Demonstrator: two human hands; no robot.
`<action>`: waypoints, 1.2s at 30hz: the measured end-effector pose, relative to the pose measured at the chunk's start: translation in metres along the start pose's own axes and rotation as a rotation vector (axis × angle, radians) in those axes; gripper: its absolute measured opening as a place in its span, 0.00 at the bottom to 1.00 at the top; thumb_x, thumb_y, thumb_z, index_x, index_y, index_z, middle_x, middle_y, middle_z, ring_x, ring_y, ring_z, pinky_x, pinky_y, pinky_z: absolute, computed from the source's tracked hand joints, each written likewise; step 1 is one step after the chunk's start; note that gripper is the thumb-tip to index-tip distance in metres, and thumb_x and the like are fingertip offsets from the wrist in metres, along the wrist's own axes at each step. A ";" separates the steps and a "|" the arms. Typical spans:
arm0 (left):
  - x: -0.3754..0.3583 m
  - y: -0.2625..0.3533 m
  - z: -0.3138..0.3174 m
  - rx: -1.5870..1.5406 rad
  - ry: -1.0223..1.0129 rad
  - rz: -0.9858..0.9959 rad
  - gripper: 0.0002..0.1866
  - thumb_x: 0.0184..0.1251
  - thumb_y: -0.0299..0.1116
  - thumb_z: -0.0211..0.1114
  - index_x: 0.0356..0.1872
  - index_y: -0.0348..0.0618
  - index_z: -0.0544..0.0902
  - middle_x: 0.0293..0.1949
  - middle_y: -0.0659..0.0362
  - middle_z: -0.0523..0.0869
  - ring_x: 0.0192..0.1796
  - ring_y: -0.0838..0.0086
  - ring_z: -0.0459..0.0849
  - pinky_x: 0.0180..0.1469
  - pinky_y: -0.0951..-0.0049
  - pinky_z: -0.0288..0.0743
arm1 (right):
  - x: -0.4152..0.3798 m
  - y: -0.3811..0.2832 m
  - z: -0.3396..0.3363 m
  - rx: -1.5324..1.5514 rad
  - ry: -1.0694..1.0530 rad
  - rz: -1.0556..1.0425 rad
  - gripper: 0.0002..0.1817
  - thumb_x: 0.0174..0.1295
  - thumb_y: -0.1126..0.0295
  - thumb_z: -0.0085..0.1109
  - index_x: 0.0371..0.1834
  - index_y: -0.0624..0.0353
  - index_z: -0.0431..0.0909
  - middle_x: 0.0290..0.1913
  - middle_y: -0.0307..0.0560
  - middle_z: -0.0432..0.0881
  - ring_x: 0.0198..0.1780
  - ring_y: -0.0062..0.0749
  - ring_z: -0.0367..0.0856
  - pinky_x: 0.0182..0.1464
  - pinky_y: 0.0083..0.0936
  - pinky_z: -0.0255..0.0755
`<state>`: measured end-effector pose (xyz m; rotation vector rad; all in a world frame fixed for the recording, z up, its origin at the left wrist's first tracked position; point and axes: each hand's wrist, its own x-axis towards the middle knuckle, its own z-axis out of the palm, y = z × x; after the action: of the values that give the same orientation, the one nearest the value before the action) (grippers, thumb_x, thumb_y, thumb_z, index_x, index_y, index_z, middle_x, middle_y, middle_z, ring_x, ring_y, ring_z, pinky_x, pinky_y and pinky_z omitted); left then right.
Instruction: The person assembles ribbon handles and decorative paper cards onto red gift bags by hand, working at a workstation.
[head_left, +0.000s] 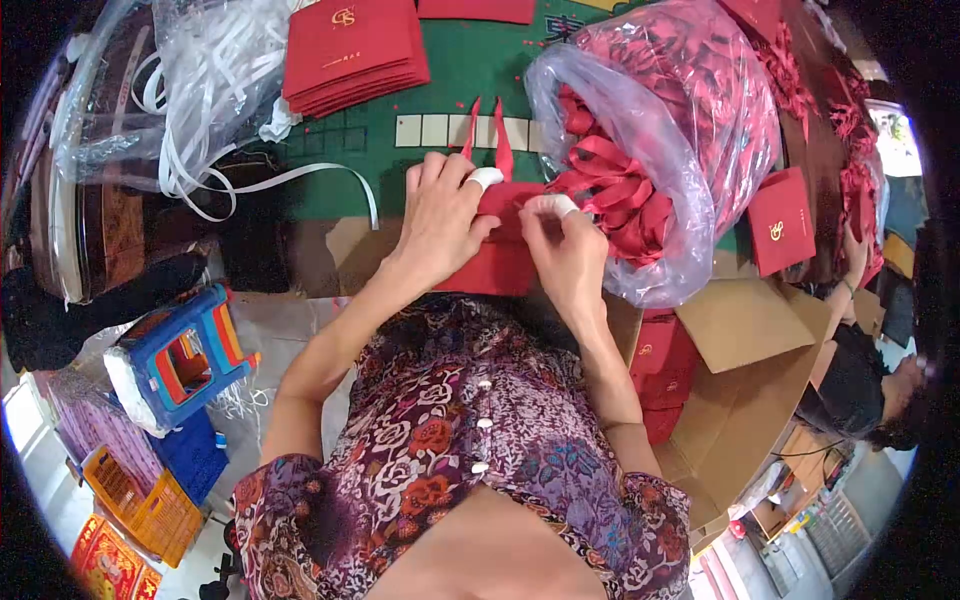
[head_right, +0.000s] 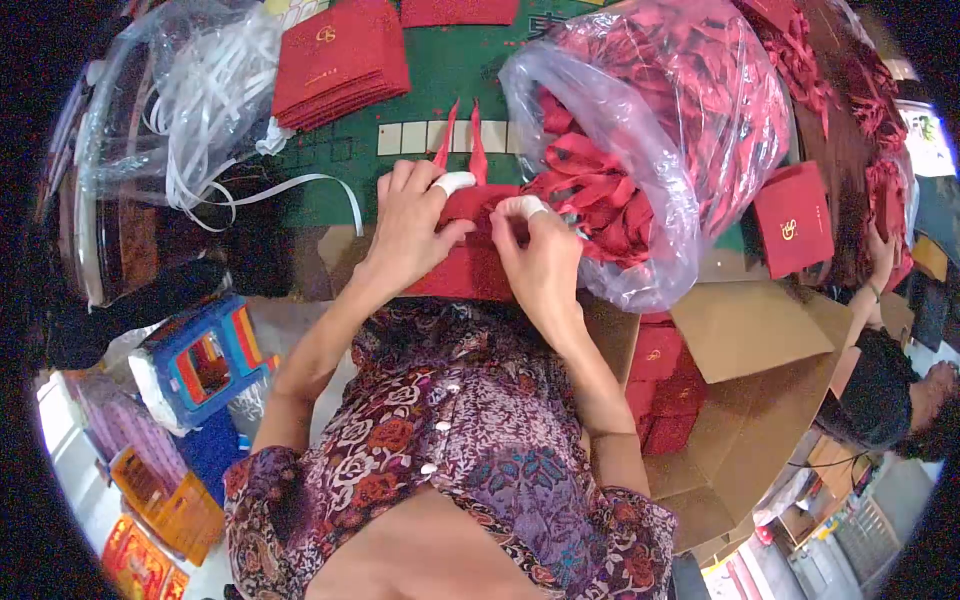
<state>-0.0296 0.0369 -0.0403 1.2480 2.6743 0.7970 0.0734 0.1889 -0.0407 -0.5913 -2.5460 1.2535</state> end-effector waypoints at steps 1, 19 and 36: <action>0.000 0.000 -0.001 -0.032 0.001 -0.008 0.24 0.49 0.33 0.78 0.50 0.43 0.83 0.48 0.53 0.80 0.53 0.59 0.74 0.53 0.57 0.65 | 0.002 0.003 0.002 0.023 -0.016 0.012 0.06 0.64 0.74 0.65 0.41 0.65 0.84 0.32 0.44 0.88 0.33 0.21 0.84 0.39 0.22 0.78; -0.003 0.012 0.008 -0.222 0.069 -0.147 0.14 0.57 0.28 0.71 0.46 0.48 0.84 0.38 0.59 0.87 0.45 0.62 0.80 0.55 0.60 0.64 | 0.010 -0.013 0.002 -0.086 -0.023 -0.020 0.06 0.59 0.75 0.67 0.39 0.63 0.83 0.32 0.49 0.88 0.34 0.30 0.89 0.37 0.26 0.80; -0.005 0.012 0.002 -0.242 0.117 -0.089 0.10 0.55 0.33 0.74 0.38 0.50 0.86 0.32 0.61 0.85 0.43 0.62 0.78 0.53 0.60 0.63 | 0.024 -0.018 -0.028 -0.097 -0.027 -0.228 0.07 0.62 0.74 0.67 0.41 0.62 0.86 0.35 0.50 0.84 0.35 0.42 0.83 0.39 0.31 0.76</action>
<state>-0.0169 0.0402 -0.0365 1.0487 2.5995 1.1711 0.0588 0.2095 -0.0080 -0.2927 -2.6192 1.0727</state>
